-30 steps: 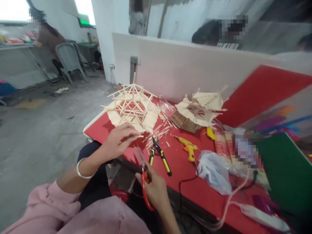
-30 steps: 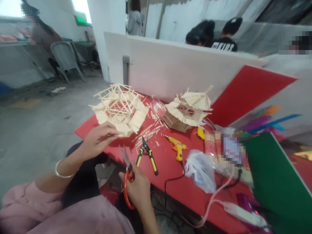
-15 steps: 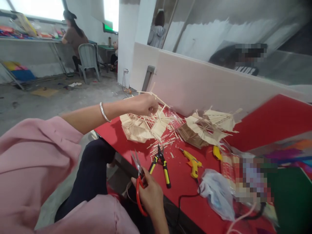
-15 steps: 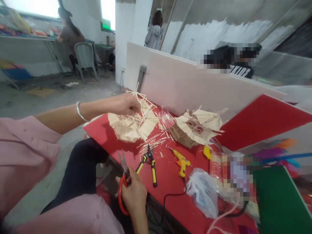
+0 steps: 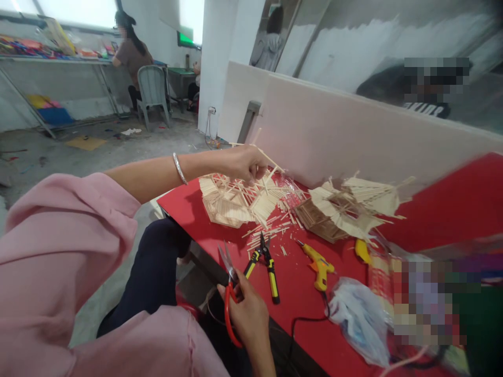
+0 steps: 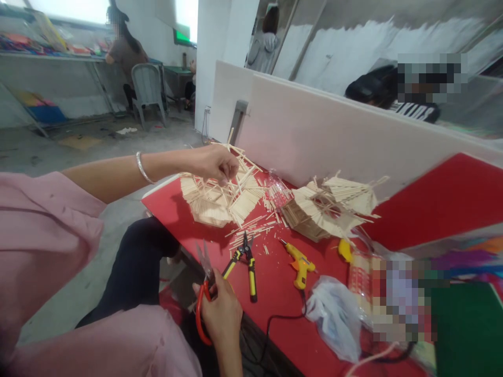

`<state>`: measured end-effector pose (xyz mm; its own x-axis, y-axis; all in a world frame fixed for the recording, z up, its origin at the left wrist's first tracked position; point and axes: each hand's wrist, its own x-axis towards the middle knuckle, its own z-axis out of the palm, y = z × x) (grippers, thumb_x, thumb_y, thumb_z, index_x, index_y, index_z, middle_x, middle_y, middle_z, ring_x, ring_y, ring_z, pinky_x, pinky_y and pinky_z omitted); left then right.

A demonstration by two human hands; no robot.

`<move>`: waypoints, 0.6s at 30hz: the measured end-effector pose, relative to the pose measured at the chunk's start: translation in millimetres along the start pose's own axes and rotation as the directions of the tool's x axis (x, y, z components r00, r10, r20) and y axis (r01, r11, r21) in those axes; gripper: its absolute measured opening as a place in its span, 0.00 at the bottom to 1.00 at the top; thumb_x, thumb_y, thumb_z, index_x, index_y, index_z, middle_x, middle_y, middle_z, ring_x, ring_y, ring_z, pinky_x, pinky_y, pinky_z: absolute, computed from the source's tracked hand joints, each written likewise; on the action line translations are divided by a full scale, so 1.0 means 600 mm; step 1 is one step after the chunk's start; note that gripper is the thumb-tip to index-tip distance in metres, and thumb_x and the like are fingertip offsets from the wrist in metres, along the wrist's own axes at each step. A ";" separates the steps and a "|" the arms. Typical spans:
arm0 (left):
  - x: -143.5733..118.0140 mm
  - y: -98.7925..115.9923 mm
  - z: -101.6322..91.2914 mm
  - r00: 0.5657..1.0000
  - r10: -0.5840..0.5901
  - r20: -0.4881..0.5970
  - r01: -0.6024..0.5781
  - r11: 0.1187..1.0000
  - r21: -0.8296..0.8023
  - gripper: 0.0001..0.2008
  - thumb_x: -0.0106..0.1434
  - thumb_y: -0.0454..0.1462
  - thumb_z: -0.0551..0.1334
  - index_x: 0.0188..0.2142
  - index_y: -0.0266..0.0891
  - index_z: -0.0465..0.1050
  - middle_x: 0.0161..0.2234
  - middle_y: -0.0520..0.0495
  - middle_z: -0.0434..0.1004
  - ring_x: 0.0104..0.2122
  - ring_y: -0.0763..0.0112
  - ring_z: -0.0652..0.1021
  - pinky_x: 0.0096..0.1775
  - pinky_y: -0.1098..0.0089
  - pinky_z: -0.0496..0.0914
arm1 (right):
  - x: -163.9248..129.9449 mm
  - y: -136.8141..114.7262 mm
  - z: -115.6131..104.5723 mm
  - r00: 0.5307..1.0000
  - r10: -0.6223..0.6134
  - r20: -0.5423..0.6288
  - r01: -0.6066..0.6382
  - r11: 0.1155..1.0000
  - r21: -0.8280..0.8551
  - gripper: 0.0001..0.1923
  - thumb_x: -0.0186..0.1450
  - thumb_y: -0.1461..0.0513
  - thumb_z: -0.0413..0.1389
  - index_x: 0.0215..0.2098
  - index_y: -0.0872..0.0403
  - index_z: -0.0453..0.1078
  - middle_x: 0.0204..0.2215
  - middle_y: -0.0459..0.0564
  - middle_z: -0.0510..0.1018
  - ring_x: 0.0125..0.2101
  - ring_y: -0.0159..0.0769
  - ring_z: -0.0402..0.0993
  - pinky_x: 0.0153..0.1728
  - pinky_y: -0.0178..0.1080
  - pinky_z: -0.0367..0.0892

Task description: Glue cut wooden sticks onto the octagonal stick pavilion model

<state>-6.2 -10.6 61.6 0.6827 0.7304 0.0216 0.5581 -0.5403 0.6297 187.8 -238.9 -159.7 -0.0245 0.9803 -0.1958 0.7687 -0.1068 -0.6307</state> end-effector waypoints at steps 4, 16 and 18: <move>0.003 0.001 -0.004 1.000 0.029 0.000 -0.029 0.997 0.070 0.09 0.50 0.29 0.65 0.34 0.35 0.78 0.27 0.48 0.81 0.31 0.71 0.79 0.34 0.71 0.66 | 0.000 -0.001 -0.002 1.000 -0.003 -0.002 0.003 1.000 -0.009 0.31 0.60 0.45 0.58 0.58 0.48 0.70 0.32 0.46 0.80 0.34 0.37 0.78 0.33 0.36 0.66; 0.002 0.009 -0.003 1.000 -0.017 -0.013 0.018 0.992 0.122 0.08 0.51 0.29 0.65 0.33 0.34 0.78 0.28 0.48 0.81 0.31 0.69 0.80 0.34 0.71 0.67 | 0.000 0.005 0.004 1.000 -0.025 -0.013 0.025 1.000 -0.017 0.32 0.60 0.45 0.58 0.59 0.48 0.69 0.32 0.46 0.80 0.34 0.37 0.77 0.34 0.36 0.66; 0.001 0.011 -0.002 1.000 -0.008 -0.026 0.011 0.991 0.132 0.09 0.51 0.29 0.65 0.33 0.34 0.78 0.28 0.48 0.81 0.30 0.70 0.80 0.33 0.72 0.67 | 0.000 0.005 0.004 1.000 -0.028 -0.011 0.027 0.999 -0.023 0.32 0.60 0.46 0.58 0.59 0.48 0.69 0.32 0.46 0.80 0.35 0.38 0.77 0.34 0.36 0.66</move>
<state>-2.7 -13.0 66.7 0.6658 0.7452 0.0370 0.6230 -0.5825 0.5220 188.5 -239.6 -163.1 -0.0387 0.9847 -0.1701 0.7822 -0.0761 -0.6183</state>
